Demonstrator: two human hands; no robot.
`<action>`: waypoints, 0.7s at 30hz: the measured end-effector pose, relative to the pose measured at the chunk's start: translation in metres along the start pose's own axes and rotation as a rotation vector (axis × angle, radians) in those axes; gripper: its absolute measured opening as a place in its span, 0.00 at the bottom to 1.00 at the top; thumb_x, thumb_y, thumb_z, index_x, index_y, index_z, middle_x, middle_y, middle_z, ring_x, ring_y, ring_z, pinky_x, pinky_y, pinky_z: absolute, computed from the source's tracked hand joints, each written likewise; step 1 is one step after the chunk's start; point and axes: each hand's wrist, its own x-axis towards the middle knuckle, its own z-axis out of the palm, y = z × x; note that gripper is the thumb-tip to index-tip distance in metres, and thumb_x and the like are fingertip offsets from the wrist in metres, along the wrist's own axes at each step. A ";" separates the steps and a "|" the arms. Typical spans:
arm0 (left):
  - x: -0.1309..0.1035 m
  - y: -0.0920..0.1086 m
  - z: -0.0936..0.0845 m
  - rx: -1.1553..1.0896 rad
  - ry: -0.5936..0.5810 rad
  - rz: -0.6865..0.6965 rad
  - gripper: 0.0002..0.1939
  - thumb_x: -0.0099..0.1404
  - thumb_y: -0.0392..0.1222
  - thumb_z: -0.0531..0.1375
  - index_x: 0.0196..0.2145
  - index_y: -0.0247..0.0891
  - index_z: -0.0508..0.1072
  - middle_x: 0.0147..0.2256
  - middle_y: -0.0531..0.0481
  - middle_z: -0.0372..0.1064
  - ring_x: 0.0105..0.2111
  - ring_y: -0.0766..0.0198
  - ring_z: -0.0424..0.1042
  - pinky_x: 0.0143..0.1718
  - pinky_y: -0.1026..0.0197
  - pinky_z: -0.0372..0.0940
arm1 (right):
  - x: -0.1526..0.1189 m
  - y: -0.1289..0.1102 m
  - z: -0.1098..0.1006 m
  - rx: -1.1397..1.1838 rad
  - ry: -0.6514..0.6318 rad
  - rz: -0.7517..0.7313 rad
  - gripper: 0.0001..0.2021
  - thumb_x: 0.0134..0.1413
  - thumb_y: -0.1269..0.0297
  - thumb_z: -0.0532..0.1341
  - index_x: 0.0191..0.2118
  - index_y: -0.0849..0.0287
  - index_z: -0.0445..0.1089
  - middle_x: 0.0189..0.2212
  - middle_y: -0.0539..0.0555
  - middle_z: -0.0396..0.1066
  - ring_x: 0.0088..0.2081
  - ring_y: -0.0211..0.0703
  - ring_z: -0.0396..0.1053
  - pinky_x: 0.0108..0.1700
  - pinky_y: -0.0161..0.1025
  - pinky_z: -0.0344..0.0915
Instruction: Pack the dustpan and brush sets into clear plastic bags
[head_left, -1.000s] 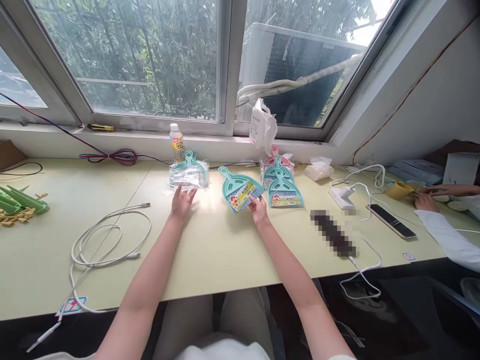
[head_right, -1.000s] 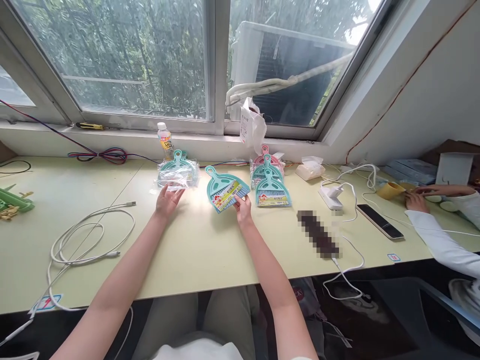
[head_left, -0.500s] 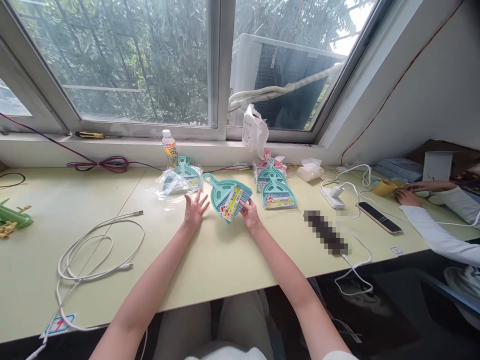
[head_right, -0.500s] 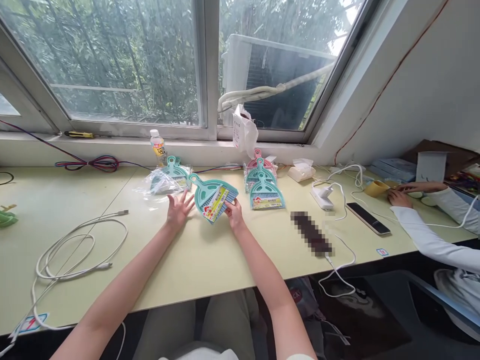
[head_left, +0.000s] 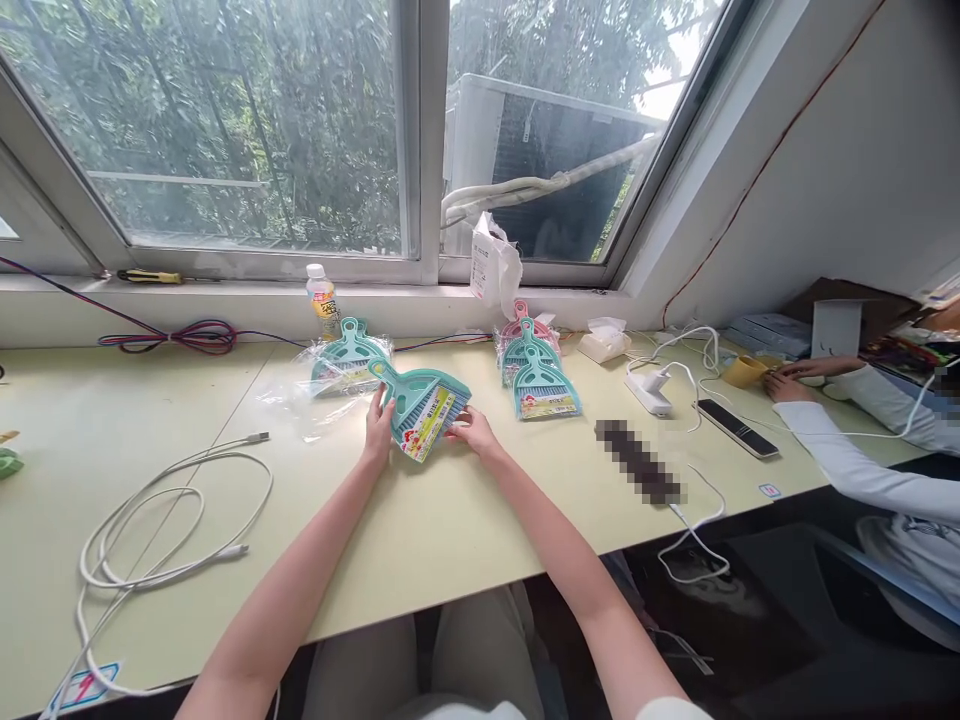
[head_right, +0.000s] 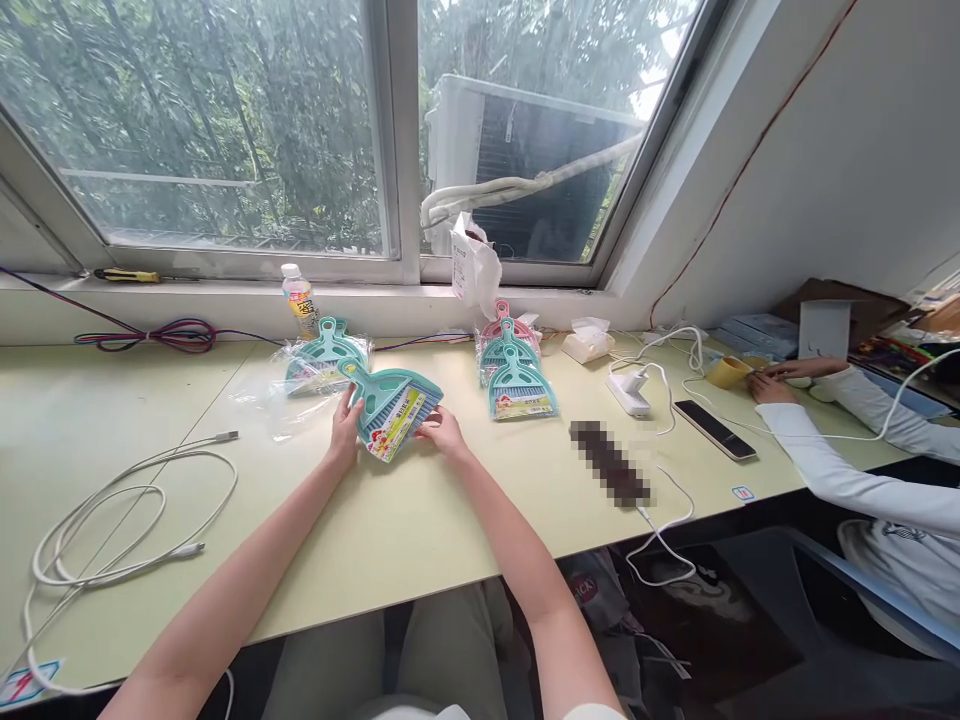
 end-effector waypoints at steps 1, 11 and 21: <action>0.002 0.001 -0.002 0.015 0.040 0.036 0.26 0.64 0.47 0.61 0.60 0.43 0.68 0.63 0.44 0.62 0.63 0.50 0.61 0.63 0.50 0.59 | 0.000 -0.002 -0.002 -0.048 0.012 0.001 0.18 0.47 0.72 0.69 0.46 0.59 0.70 0.38 0.54 0.77 0.32 0.41 0.77 0.44 0.44 0.77; -0.011 0.000 0.003 0.203 0.218 0.196 0.22 0.69 0.49 0.55 0.55 0.37 0.71 0.56 0.39 0.69 0.58 0.49 0.66 0.61 0.47 0.59 | -0.014 0.009 0.030 -0.541 0.011 -0.192 0.47 0.50 0.63 0.69 0.71 0.55 0.44 0.62 0.64 0.61 0.60 0.53 0.65 0.60 0.51 0.65; -0.012 0.014 -0.007 0.222 0.464 0.507 0.17 0.70 0.48 0.54 0.53 0.42 0.68 0.53 0.41 0.67 0.56 0.52 0.66 0.60 0.48 0.58 | -0.013 -0.020 -0.010 -1.503 0.297 -0.570 0.31 0.63 0.68 0.58 0.70 0.57 0.50 0.69 0.66 0.50 0.70 0.57 0.44 0.68 0.60 0.43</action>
